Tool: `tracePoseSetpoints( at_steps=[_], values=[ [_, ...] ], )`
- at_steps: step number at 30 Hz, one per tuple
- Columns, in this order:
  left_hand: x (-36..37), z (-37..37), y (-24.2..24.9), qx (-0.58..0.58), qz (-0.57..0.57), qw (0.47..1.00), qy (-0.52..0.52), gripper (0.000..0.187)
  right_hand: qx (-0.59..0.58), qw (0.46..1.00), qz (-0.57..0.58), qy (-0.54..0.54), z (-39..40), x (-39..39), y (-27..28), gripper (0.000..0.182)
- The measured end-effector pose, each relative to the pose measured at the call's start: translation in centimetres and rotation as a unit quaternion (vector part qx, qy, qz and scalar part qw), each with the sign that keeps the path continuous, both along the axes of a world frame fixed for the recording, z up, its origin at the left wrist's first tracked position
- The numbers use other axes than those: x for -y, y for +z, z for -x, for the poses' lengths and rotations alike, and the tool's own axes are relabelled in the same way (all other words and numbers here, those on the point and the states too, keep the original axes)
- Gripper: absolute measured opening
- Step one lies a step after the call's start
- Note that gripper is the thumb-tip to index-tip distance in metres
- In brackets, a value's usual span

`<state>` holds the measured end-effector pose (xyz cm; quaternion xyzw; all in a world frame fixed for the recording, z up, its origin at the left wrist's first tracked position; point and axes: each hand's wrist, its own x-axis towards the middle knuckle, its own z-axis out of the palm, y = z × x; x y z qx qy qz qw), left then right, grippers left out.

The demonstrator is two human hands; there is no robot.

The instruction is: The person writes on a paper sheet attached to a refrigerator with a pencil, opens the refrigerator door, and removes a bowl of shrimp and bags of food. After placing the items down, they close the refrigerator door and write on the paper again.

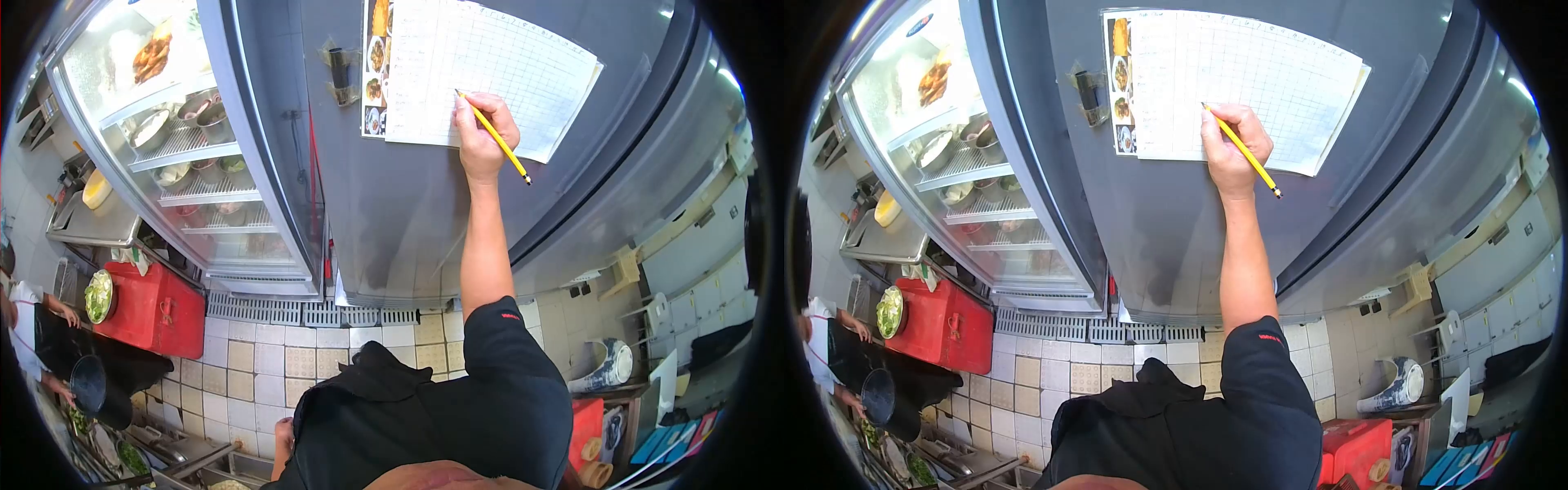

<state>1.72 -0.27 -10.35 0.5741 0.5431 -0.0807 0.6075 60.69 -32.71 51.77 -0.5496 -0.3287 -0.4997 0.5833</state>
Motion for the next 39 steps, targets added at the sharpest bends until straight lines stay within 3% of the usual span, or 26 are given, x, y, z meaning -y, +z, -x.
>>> tracePoseSetpoints(
  at_steps=[11, 14, 24, 27, 28, 34, 37, 39],
  values=[
    [1.6, 1.9, -1.2, -0.026, -0.007, 0.999, -0.031, 0.021, 0.021, 0.999, -0.024, -0.022, -0.3, -0.7, 0.1, 0.012],
    [2.0, 1.5, -1.0, -0.029, -0.003, 0.999, -0.035, 0.021, 0.069, 0.991, 0.025, -0.109, 0.4, -0.9, 0.8, 0.012],
    [2.5, -1.9, -1.4, -0.007, 0.048, 0.999, -0.006, 0.022, -0.076, 0.985, 0.05, 0.15, 1.7, 1.6, -1.0, 0.01],
    [1.4, -4.1, -1.1, -0.065, -0.046, 0.989, -0.125, 0.022, -0.113, 0.978, 0.007, 0.177, 2.5, 3.9, -1.2, 0.009],
    [1.2, -4.8, -0.8, -0.066, -0.044, 0.989, -0.121, 0.022, -0.124, 0.976, -0.016, 0.179, 2.7, 4.8, -1.2, 0.008],
    [0.6, -7.8, 0.3, -0.064, -0.026, 0.992, -0.106, 0.023, -0.012, 0.985, -0.162, -0.063, 3.2, 13.8, 0.6, 0.024],
    [0.5, -9.0, 1.0, -0.069, 0.005, 0.992, -0.108, 0.024, -0.024, 0.956, -0.217, -0.197, 1.9, 17.6, 0.5, 0.028],
    [0.9, -9.7, 1.7, -0.061, 0.015, 0.993, -0.098, 0.024, -0.045, 0.946, -0.231, -0.224, 2.1, 18.3, -0.1, 0.032]
  ],
)
